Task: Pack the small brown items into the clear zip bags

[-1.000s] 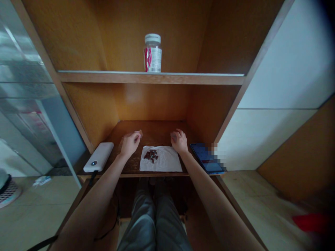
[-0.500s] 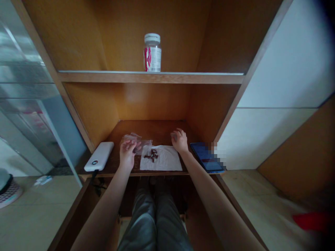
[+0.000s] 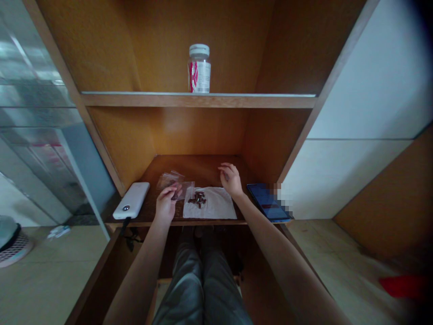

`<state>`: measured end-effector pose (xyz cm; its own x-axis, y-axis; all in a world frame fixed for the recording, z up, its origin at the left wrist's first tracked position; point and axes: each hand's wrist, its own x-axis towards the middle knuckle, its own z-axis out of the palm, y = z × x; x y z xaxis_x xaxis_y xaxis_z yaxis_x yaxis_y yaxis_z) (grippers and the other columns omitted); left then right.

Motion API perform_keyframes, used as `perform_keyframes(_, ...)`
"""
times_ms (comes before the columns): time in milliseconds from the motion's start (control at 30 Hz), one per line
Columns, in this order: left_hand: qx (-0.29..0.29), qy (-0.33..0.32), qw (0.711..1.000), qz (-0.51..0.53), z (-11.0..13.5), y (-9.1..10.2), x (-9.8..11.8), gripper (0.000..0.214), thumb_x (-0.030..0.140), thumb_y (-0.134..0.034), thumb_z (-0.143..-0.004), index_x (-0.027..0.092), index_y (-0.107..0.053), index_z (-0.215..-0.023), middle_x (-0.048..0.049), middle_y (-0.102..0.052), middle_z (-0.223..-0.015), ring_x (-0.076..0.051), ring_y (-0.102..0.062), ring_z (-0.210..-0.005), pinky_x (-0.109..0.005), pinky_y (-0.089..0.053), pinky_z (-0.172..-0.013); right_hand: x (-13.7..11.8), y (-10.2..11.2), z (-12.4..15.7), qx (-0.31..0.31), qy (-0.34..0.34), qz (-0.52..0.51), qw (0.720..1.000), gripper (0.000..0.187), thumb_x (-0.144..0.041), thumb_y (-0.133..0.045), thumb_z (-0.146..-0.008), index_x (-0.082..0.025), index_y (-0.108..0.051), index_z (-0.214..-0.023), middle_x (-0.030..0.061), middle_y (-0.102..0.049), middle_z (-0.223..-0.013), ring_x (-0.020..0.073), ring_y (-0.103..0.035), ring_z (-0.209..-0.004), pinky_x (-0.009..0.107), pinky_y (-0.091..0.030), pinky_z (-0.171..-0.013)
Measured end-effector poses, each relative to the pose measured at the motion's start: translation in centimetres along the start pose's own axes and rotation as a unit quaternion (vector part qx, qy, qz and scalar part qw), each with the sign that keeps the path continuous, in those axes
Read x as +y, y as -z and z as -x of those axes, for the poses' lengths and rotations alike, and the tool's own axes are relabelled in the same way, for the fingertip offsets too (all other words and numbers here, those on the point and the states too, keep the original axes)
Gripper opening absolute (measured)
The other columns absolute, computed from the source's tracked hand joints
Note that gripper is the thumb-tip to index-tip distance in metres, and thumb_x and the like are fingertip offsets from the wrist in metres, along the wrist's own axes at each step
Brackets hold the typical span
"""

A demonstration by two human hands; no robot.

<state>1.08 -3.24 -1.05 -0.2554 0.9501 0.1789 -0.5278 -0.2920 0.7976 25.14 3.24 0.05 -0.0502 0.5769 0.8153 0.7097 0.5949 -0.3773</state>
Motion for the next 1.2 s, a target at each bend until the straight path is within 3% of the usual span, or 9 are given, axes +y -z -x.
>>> perform_keyframes(133,-0.002,0.003,1.000,0.007,-0.1,0.1,0.2,0.010,0.016,-0.068,-0.054,0.017,-0.058,-0.057,-0.0023,-0.068,-0.085,-0.019,-0.062,-0.089,-0.038,-0.043,-0.088,-3.2,0.2,-0.7,-0.077,0.013,-0.077,0.994,0.022,-0.019,-0.044,-0.080,-0.018,-0.063,-0.089,0.0076,-0.060,-0.096,0.0177,-0.053,-0.094,0.034,-0.040,-0.084)
perform_keyframes(233,-0.004,0.002,1.000,0.001,0.0,0.1,0.3,0.010,0.017,-0.067,-0.055,0.017,-0.058,-0.058,-0.0028,-0.068,-0.084,-0.020,-0.062,-0.090,-0.039,-0.043,-0.088,-5.5,0.0,-0.9,-0.180,-0.009,-0.169,0.969,0.017,-0.022,-0.050,-0.077,-0.016,-0.066,-0.075,0.0053,-0.063,-0.081,0.0150,-0.057,-0.082,0.029,-0.042,-0.077)
perform_keyframes(367,0.000,0.000,1.000,0.001,0.0,0.1,0.4,0.010,0.016,-0.067,-0.054,0.017,-0.057,-0.057,-0.0024,-0.068,-0.083,-0.020,-0.061,-0.091,-0.040,-0.043,-0.088,-8.0,-0.1,-0.7,-0.325,-0.174,-0.298,0.881,0.021,-0.027,-0.051,-0.076,-0.013,-0.066,-0.071,0.0036,-0.064,-0.067,0.0089,-0.052,-0.051,0.022,-0.041,-0.051)
perform_keyframes(467,0.003,-0.004,1.000,0.004,-0.1,0.0,0.4,0.009,0.015,-0.066,-0.054,0.017,-0.058,-0.057,-0.0016,-0.068,-0.080,-0.019,-0.061,-0.091,-0.039,-0.044,-0.088,-9.3,0.1,-0.6,-0.369,-0.279,-0.387,0.797,0.023,-0.031,-0.052,-0.076,-0.012,-0.065,-0.074,0.0050,-0.066,-0.071,0.0055,-0.045,-0.041,0.019,-0.035,-0.039)
perform_keyframes(567,0.011,-0.007,1.000,0.003,-0.1,0.0,0.3,0.009,0.015,-0.067,-0.053,0.017,-0.058,-0.057,-0.0016,-0.067,-0.078,-0.019,-0.061,-0.089,-0.037,-0.045,-0.086,-9.9,0.0,-0.4,-0.382,-0.312,-0.430,0.756,0.019,-0.030,-0.056,-0.072,-0.013,-0.063,-0.068,0.0037,-0.066,-0.067,0.0042,-0.043,-0.037,0.017,-0.032,-0.035)
perform_keyframes(667,0.016,-0.008,1.000,-0.009,0.1,-0.1,0.4,0.009,0.016,-0.067,-0.053,0.018,-0.059,-0.057,-0.0017,-0.065,-0.079,-0.018,-0.060,-0.086,-0.036,-0.048,-0.081,-10.1,-0.7,-0.2,-0.348,-0.318,-0.431,0.770,0.015,-0.025,-0.055,-0.071,-0.014,-0.061,-0.064,0.0003,-0.063,-0.057,0.0037,-0.040,-0.033,0.017,-0.028,-0.032)
perform_keyframes(900,-0.035,0.017,0.998,-0.041,0.7,-0.5,0.8,0.011,0.015,-0.066,-0.055,0.018,-0.059,-0.064,-0.0001,-0.060,-0.089,-0.015,-0.058,-0.077,-0.034,-0.052,-0.069,-10.0,-1.7,-0.4,-0.297,-0.266,-0.319,0.860,0.016,-0.016,-0.049,-0.071,-0.014,-0.061,-0.061,-0.0020,-0.057,-0.047,0.0028,-0.036,-0.030,0.016,-0.025,-0.033)
perform_keyframes(1067,-0.052,0.012,0.995,-0.089,0.9,-0.9,0.6,0.013,0.011,-0.064,-0.051,0.015,-0.061,-0.063,-0.0050,-0.059,-0.105,-0.012,-0.057,-0.072,-0.026,-0.050,-0.063,-10.6,-1.5,-1.0,-0.262,-0.179,-0.191,0.929,0.016,-0.009,-0.051,-0.066,-0.016,-0.065,-0.065,-0.0001,-0.063,-0.058,0.0071,-0.053,-0.048,0.016,-0.037,-0.047)
perform_keyframes(1200,-0.046,0.002,0.994,-0.099,0.8,-0.8,0.5,0.010,0.010,-0.060,-0.051,0.015,-0.063,-0.059,-0.0053,-0.057,-0.110,-0.013,-0.057,-0.074,-0.024,-0.049,-0.061,-11.6,-1.6,-1.1,-0.263,-0.105,-0.157,0.946,0.018,-0.009,-0.051,-0.067,-0.017,-0.067,-0.069,0.0016,-0.067,-0.069,0.0110,-0.060,-0.063,0.018,-0.041,-0.058)
